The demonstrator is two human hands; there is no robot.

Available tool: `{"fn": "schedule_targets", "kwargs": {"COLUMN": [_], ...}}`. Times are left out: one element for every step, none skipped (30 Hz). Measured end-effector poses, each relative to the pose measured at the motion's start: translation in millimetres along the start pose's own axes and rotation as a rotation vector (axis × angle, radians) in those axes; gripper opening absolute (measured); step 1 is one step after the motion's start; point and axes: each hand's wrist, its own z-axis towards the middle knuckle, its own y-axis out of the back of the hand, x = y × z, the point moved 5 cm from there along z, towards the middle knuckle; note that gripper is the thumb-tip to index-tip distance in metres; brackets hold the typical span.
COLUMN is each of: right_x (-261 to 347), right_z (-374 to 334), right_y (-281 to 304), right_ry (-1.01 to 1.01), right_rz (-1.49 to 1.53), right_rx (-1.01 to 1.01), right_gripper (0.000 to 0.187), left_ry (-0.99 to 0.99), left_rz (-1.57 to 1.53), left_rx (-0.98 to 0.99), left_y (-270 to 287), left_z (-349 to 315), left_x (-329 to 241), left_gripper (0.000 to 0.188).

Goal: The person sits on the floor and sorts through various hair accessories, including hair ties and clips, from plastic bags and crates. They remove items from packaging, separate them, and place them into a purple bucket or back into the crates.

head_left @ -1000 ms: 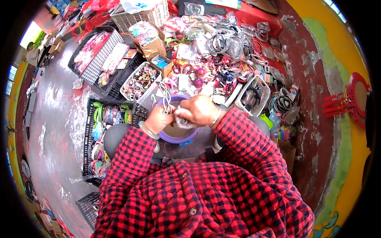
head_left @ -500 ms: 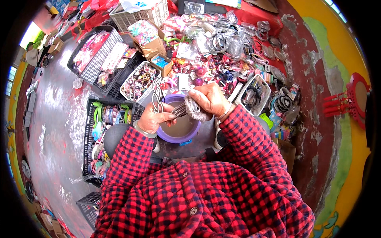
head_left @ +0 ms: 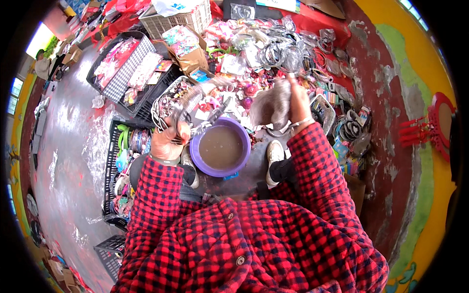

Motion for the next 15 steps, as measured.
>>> {"fn": "schedule_targets", "kwargs": {"right_x": [-12, -12, -14, -15, -20, -25, -32, -38, -43, -43, -43, -37, -42, -44, -43], "right_z": [6, 8, 8, 8, 7, 4, 0, -3, -10, -19, -28, -37, -43, -49, -54], "right_y": [10, 13, 9, 5, -7, -19, -31, -42, -53, -68, -81, -94, -102, -110, -120], "right_ry": [-0.100, -0.016, 0.069, 0.160, 0.083, -0.053, -0.222, -0.265, -0.308, -0.364, -0.422, -0.416, -0.441, -0.492, -0.543], "right_rz": [0.293, 0.280, 0.208, 0.139, 0.400, 0.672, 0.885, 0.866, 0.842, 0.890, 0.939, 0.929, 0.934, 1.014, 1.094], "right_rx": [-0.089, 0.030, 0.088, 0.144, 0.325, 0.493, 0.632, 0.523, 0.411, 0.465, 0.519, 0.549, 0.557, 0.631, 0.706], "right_gripper": [0.041, 0.040, 0.033, 0.028, 0.031, 0.034, 0.037, 0.041, 0.045, 0.046, 0.046, 0.046, 0.045, 0.043, 0.042], "left_ry": [0.011, 0.027, 0.047, 0.052, 0.063, 0.076, 0.090, 0.095, 0.101, 0.105, 0.111, 0.101, 0.092, 0.110, 0.122], "left_rz": [-0.022, 0.052, 0.124, 0.165, 0.209, 0.212, 0.215, 0.289, 0.317, 0.329, 0.340, 0.381, 0.422, 0.475, 0.444], "left_rx": [-0.117, -0.268, -0.423, -0.405, -0.386, -0.359, -0.330, -0.340, -0.344, -0.347, -0.353, -0.360, -0.368, -0.354, -0.381], "left_y": [5, 9, 10, 5, 0, -2, -3, -1, -2, 1, 4, 6, 6, 1, -5], "left_z": [1, 2, 1, 5, 9, 12, 13, 13, 13, 13, 14, 13, 13, 14, 14], "left_x": [-1, 2, 7, 11, 13, 17, 22, 26, 30, 36, 43, 49, 53, 55, 61], "left_gripper": [0.015, 0.012, 0.010, 0.013, 0.018, 0.018, 0.018, 0.017, 0.017, 0.017, 0.016, 0.016, 0.015, 0.015, 0.015]}}
